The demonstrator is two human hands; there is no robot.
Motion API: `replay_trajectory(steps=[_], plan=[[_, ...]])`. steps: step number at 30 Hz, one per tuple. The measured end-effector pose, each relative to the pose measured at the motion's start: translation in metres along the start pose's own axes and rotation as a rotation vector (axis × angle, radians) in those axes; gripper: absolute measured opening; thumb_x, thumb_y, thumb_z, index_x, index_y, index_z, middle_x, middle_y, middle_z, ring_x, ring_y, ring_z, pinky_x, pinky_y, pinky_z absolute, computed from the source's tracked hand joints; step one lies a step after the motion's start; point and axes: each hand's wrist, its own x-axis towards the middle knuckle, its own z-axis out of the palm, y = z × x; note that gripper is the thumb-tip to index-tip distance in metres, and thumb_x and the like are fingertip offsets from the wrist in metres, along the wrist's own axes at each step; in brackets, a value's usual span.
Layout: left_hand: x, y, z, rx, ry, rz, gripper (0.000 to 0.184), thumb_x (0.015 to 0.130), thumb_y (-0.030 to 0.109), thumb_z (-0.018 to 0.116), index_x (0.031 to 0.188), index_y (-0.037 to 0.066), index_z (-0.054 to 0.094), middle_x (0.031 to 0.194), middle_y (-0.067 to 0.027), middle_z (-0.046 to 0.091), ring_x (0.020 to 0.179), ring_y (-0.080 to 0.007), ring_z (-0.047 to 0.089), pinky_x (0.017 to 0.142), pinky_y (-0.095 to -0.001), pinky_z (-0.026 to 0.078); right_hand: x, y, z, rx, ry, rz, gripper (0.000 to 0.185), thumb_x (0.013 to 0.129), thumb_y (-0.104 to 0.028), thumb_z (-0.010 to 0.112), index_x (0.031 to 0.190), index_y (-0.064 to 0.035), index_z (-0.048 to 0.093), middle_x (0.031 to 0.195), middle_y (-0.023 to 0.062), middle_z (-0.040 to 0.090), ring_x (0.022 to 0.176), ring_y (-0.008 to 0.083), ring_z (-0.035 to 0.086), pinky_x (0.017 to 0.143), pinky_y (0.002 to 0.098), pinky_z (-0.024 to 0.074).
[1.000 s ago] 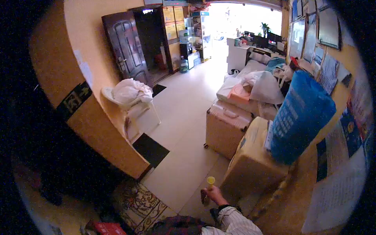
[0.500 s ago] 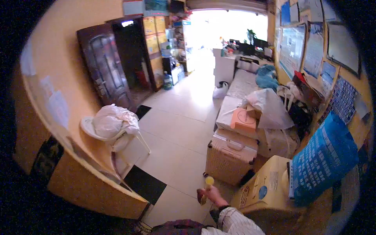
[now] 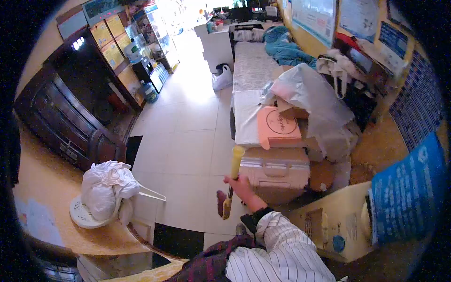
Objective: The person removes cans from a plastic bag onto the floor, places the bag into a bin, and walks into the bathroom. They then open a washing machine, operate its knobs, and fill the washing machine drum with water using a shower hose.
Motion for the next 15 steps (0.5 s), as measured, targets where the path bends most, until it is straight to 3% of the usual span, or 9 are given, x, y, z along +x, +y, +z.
replay_trajectory(steps=[1, 3, 5, 7, 9, 11, 13, 14, 15], plan=[[0.007, 0.018, -0.004, -0.002, 0.002, -0.003, 0.038, 0.089, 0.022, 0.057, 0.124, 0.009, 0.05, 0.102, -0.0104, 0.06, 0.09, -0.0238, 0.06, 0.077, -0.035, 0.05, 0.026, -0.009, 0.0, 0.004, -0.006, 0.008, 0.026, 0.089, -0.026, 0.061, 0.087, -0.0002, 0.062, 0.079, 0.0058, 0.066, 0.08, 0.0138, 0.064, 0.075, 0.0289, 0.0494], [0.017, 0.051, -0.015, -0.004, 0.014, -0.005, 0.038, 0.089, 0.022, 0.057, 0.124, 0.008, 0.05, 0.102, -0.0104, 0.06, 0.09, -0.0237, 0.06, 0.077, -0.035, 0.05, 0.074, -0.031, 0.004, 0.365, 0.092, -0.098, 0.023, 0.09, -0.025, 0.06, 0.087, -0.0017, 0.062, 0.079, 0.0059, 0.066, 0.076, 0.0131, 0.063, 0.074, 0.0281, 0.049], [0.025, 0.08, -0.022, -0.012, 0.022, -0.008, 0.038, 0.089, 0.022, 0.057, 0.124, 0.008, 0.05, 0.102, -0.0104, 0.06, 0.09, -0.0237, 0.06, 0.077, -0.035, 0.05, 0.116, -0.075, -0.009, 0.2, 0.269, -0.079, 0.022, 0.09, -0.024, 0.059, 0.084, -0.0028, 0.061, 0.077, 0.0056, 0.063, 0.073, 0.0135, 0.061, 0.071, 0.0287, 0.0482], [0.035, 0.105, -0.027, -0.022, 0.03, -0.012, 0.038, 0.089, 0.022, 0.057, 0.124, 0.008, 0.05, 0.102, -0.0105, 0.06, 0.09, -0.0236, 0.06, 0.077, -0.035, 0.05, 0.153, -0.124, -0.029, 0.292, 0.41, -0.252, 0.024, 0.09, -0.023, 0.058, 0.074, -0.0039, 0.056, 0.07, 0.004, 0.058, 0.068, 0.0139, 0.058, 0.067, 0.0299, 0.0466], [0.049, 0.126, -0.034, -0.028, 0.035, -0.005, 0.038, 0.089, 0.022, 0.057, 0.124, 0.008, 0.05, 0.102, -0.0105, 0.06, 0.09, -0.0235, 0.06, 0.077, -0.0351, 0.05, 0.19, -0.152, -0.061, 0.278, 0.352, -0.691, 0.022, 0.091, -0.019, 0.055, 0.075, -0.0042, 0.052, 0.07, 0.0039, 0.054, 0.068, 0.0149, 0.054, 0.07, 0.0306, 0.0461], [0.067, 0.144, -0.043, -0.011, 0.036, 0.013, 0.039, 0.089, 0.022, 0.057, 0.124, 0.008, 0.05, 0.102, -0.0105, 0.06, 0.09, -0.0235, 0.06, 0.077, -0.0351, 0.05, 0.206, -0.203, -0.087, 0.177, 0.456, -0.859, 0.019, 0.092, -0.013, 0.051, 0.074, -0.0047, 0.05, 0.073, 0.0039, 0.053, 0.07, 0.0155, 0.052, 0.071, 0.031, 0.0457], [0.093, 0.164, -0.055, 0.01, 0.032, 0.047, 0.039, 0.089, 0.023, 0.057, 0.124, 0.008, 0.05, 0.103, -0.0105, 0.06, 0.09, -0.0234, 0.06, 0.077, -0.0351, 0.05, 0.213, -0.237, -0.09, 0.669, 0.158, -0.963, 0.01, 0.092, -0.013, 0.056, 0.085, -0.0073, 0.051, 0.088, 0.0053, 0.054, 0.082, 0.0152, 0.051, 0.079, 0.0322, 0.0441], [0.11, 0.171, -0.063, 0.024, 0.032, 0.078, 0.039, 0.089, 0.023, 0.057, 0.125, 0.008, 0.05, 0.103, -0.0106, 0.06, 0.09, -0.0234, 0.06, 0.077, -0.0351, 0.05, 0.221, -0.238, -0.085, 0.667, 0.161, -0.968, 0.01, 0.092, -0.013, 0.056, 0.085, -0.0073, 0.051, 0.088, 0.0053, 0.054, 0.082, 0.0152, 0.051, 0.079, 0.0322, 0.0441], [0.127, 0.178, -0.073, 0.044, 0.035, 0.132, 0.039, 0.089, 0.023, 0.057, 0.125, 0.008, 0.05, 0.103, -0.0106, 0.06, 0.09, -0.0233, 0.06, 0.077, -0.0351, 0.05, 0.226, -0.236, -0.079, 0.344, 0.379, -0.873, 0.009, 0.091, -0.013, 0.057, 0.087, -0.0076, 0.051, 0.091, 0.0055, 0.054, 0.086, 0.017, 0.052, 0.08, 0.0309, 0.044]])
